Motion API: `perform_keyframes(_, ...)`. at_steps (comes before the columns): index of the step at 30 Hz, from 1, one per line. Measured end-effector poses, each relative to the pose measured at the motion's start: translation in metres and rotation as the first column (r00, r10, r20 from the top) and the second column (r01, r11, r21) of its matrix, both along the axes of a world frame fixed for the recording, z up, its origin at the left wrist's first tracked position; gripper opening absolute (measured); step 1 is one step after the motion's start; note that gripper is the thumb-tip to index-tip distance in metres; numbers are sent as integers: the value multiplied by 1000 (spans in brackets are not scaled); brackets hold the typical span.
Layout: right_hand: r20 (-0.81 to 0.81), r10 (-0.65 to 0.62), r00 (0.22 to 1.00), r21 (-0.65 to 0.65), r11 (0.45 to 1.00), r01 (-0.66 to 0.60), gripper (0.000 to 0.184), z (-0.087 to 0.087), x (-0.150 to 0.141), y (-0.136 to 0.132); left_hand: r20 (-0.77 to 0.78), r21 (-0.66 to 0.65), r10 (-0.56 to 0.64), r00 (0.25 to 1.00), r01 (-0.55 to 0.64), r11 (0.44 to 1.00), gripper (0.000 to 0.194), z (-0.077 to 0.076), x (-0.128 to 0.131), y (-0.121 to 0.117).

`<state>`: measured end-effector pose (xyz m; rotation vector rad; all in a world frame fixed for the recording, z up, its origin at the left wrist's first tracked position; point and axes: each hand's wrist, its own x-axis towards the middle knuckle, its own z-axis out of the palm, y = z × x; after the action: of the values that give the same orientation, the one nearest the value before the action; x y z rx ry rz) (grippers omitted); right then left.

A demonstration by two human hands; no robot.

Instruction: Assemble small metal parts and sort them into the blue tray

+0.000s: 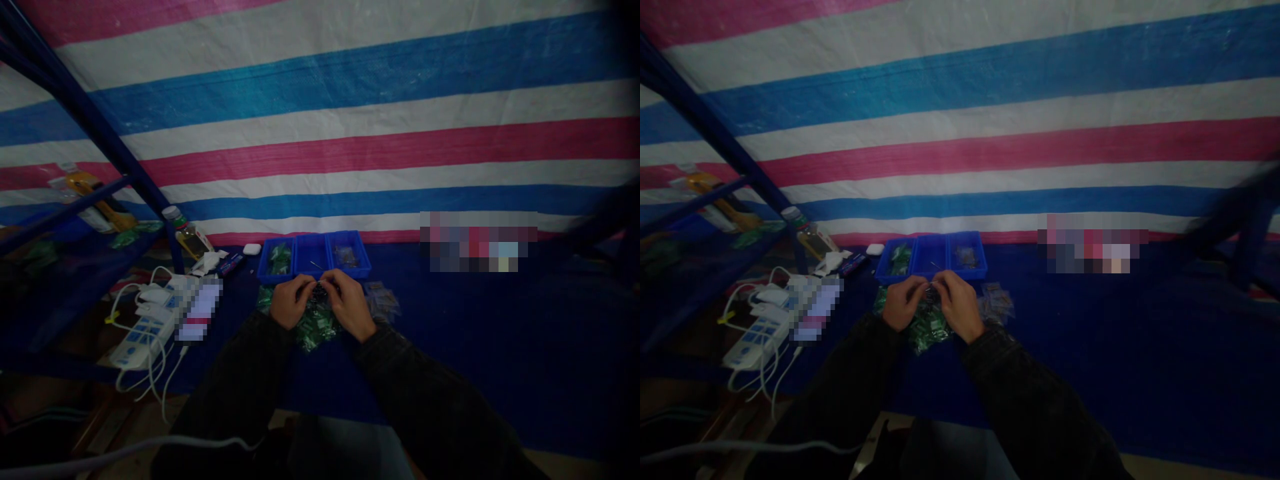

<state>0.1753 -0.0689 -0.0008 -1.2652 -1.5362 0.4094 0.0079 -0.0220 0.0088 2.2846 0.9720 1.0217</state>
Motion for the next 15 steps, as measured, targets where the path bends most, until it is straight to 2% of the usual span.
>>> perform_keyframes(3, 22, -12, 1000, -8, 1000, 12, 20, 0, 1, 0, 1, 4, 4, 1000, -4, 1000, 21, -1, 0, 0)
perform_keyframes(7, -32, 17, 999, -13, 1000, -17, 12, 0, 0, 0, 0, 7, 12, 1000, -12, 1000, 22, -1, 0, 1)
perform_keyframes(11, -30, 39, 999, 19, 999, -39, 12, -1, -1, -1, -5, 12, 10, 1000, -10, 1000, 23, -1, 0, 0)
perform_keyframes(15, -7, 3, 1000, -9, 1000, -3, 14, -1, -1, 0, -20, 13, 12, 1000, -12, 1000, 22, -1, 0, 0)
